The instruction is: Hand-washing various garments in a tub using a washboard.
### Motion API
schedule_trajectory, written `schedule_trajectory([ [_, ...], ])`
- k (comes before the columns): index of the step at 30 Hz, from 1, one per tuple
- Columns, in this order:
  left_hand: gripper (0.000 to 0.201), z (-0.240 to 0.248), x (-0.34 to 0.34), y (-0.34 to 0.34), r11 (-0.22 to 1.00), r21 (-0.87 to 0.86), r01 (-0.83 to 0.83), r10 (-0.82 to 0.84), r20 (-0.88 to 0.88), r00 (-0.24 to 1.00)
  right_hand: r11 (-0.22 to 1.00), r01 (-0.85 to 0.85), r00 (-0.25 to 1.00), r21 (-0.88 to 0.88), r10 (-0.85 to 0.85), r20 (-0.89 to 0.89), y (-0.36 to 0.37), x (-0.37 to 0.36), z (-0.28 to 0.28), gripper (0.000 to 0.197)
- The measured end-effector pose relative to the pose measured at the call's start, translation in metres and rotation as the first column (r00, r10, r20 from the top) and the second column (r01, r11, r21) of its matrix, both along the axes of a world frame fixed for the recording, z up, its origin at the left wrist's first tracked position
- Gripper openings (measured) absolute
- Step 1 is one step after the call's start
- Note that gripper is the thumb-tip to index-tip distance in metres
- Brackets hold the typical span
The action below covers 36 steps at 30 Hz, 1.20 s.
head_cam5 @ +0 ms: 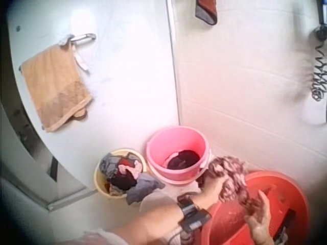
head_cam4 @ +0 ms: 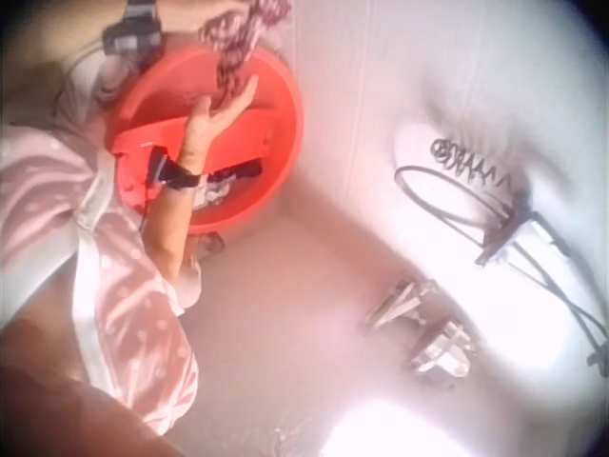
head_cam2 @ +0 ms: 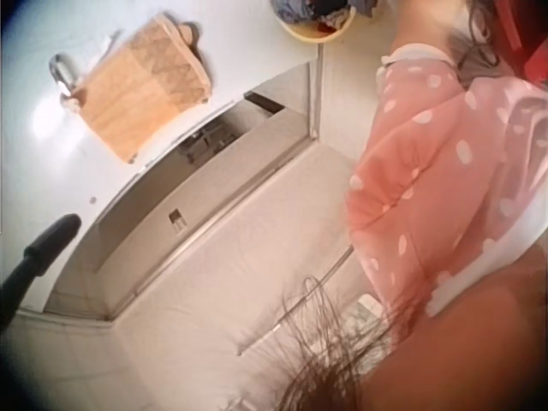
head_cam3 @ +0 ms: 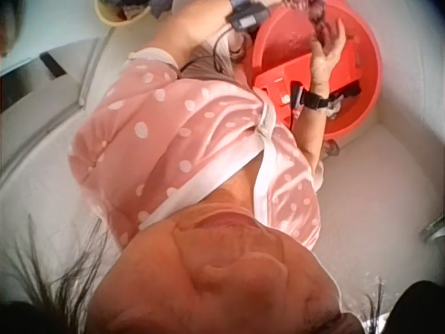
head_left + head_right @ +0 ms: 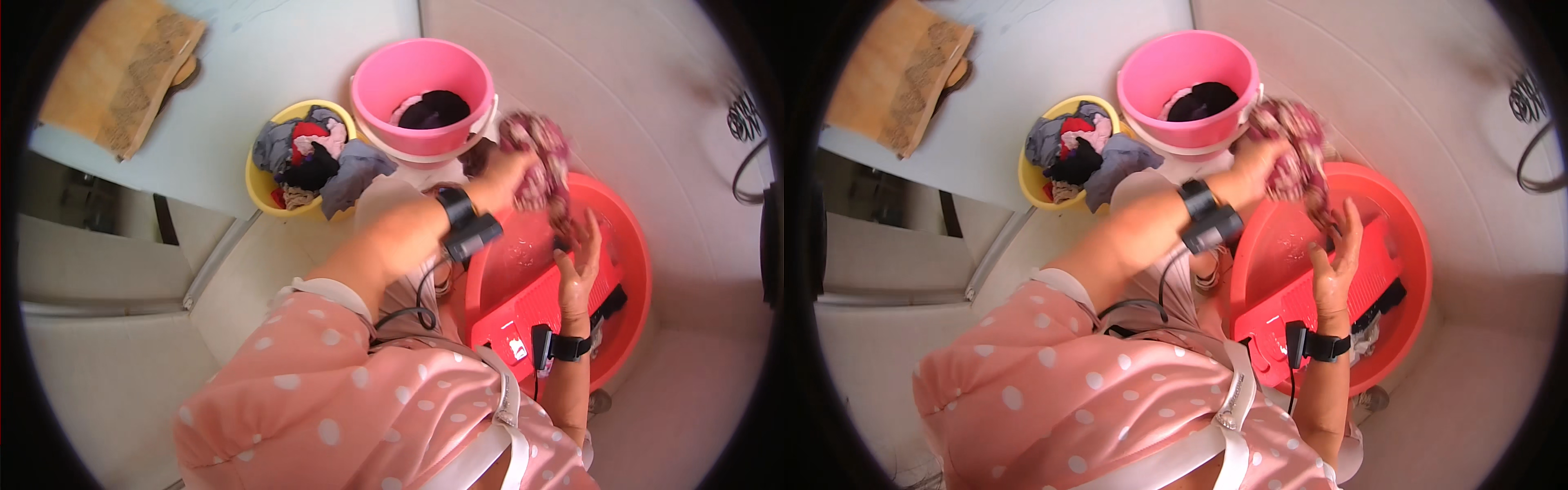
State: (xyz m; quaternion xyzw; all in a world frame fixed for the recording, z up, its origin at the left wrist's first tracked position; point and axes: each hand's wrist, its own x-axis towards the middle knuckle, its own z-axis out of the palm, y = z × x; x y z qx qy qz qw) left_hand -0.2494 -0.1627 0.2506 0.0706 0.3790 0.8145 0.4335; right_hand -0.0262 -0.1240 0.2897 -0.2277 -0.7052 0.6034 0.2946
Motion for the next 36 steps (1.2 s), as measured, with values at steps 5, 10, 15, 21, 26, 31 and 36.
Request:
schedule_trajectory([
  [5,0.015,0.026,-0.135,-0.032,0.961,0.275,-0.001,0.008,-0.024,1.0,0.969,0.238,0.866,0.071,-0.244,0.436,0.02,0.108,-0.13,0.059],
  [10,0.055,0.023,-0.179,-0.024,0.936,-0.254,-0.244,0.195,-0.202,0.96,0.879,0.368,0.399,0.303,-0.443,0.803,0.013,0.243,-0.249,0.068],
  [15,0.077,-0.014,-0.087,0.044,0.876,-0.471,-0.101,0.028,-0.161,0.987,0.554,0.832,0.314,0.027,-0.51,0.801,0.019,0.355,-0.327,0.054],
  [21,0.062,-0.007,-0.024,0.053,0.858,-0.449,0.249,-0.395,-0.266,0.88,0.484,0.734,0.613,-0.477,-0.168,0.772,-0.013,0.286,-0.291,0.049],
  [26,0.048,-0.005,0.04,0.07,0.754,-0.635,0.168,-0.657,-0.717,0.234,0.61,0.645,0.678,-0.461,-0.179,0.713,-0.003,0.29,-0.237,0.046],
  [31,0.058,-0.004,0.078,0.058,0.604,-0.787,0.125,-0.617,-0.561,-0.551,0.719,0.503,0.803,-0.481,-0.183,0.566,0.035,0.293,-0.148,0.04],
  [36,0.074,-0.001,0.085,0.054,0.424,-0.887,0.184,-0.643,-0.437,-0.629,0.668,0.439,0.882,-0.6,-0.195,0.429,0.081,0.255,-0.061,0.038],
])
